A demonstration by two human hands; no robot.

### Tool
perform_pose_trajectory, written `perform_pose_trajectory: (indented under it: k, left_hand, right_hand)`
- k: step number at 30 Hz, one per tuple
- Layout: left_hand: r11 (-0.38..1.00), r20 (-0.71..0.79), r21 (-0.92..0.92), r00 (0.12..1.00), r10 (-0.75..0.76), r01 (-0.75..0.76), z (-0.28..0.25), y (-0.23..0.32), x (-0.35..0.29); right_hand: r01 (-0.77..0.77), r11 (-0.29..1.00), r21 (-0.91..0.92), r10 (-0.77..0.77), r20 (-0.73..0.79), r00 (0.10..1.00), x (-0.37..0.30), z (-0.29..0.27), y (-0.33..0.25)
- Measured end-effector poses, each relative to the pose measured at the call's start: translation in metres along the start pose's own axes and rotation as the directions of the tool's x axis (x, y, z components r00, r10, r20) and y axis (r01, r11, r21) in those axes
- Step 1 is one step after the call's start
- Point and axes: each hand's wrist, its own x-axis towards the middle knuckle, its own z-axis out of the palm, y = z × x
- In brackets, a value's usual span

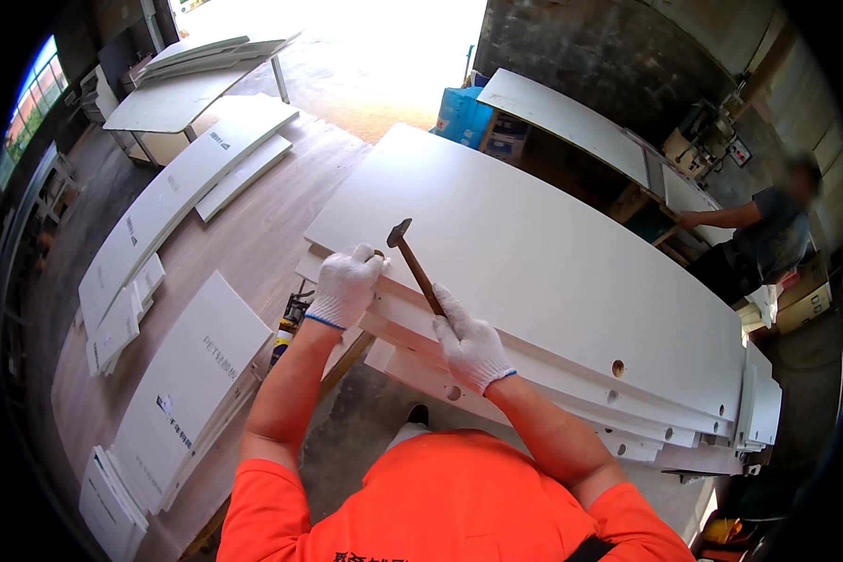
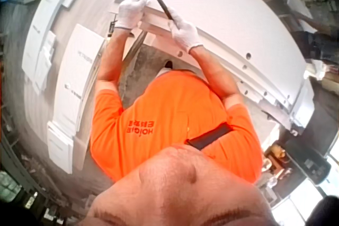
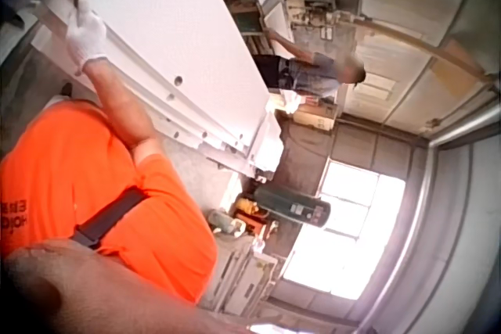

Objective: The person inserts wooden dowels into pre-drilled holes on white cabinet panels and hammers them in place. They also apply adhesive from a caulking gun into the holes before inserting the dowels. The person works on a large workbench in a workshop environment.

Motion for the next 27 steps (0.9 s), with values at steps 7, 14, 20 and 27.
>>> perform_pose_trajectory:
  k: [7, 14, 20, 27]
  left_hand:
    - [0.998, 0.039, 0.042, 0.998, 0.052, -0.054, -0.001, -0.004, 0.002]
    - [0.997, -0.023, 0.05, 0.998, 0.057, -0.056, 0.001, -0.003, -0.001]
    - [0.997, 0.0, 0.079, 1.0, 0.019, -0.019, 0.005, -0.007, -0.005]
    - [0.865, -0.106, -0.183, 0.866, -0.49, 0.467, 0.01, -0.025, -0.023]
  right_hand:
    - [0.101, 0.99, -0.1, -0.102, -0.011, 0.995, -0.004, 0.008, 0.009]
    - [0.278, 0.955, -0.103, -0.293, -0.166, 0.942, -0.008, 0.023, 0.013]
    - [0.211, 0.945, -0.251, -0.23, -0.05, 0.972, -0.001, 0.017, 0.016]
    - [0.234, 0.925, -0.299, -0.275, -0.104, 0.956, -0.001, 0.016, 0.014]
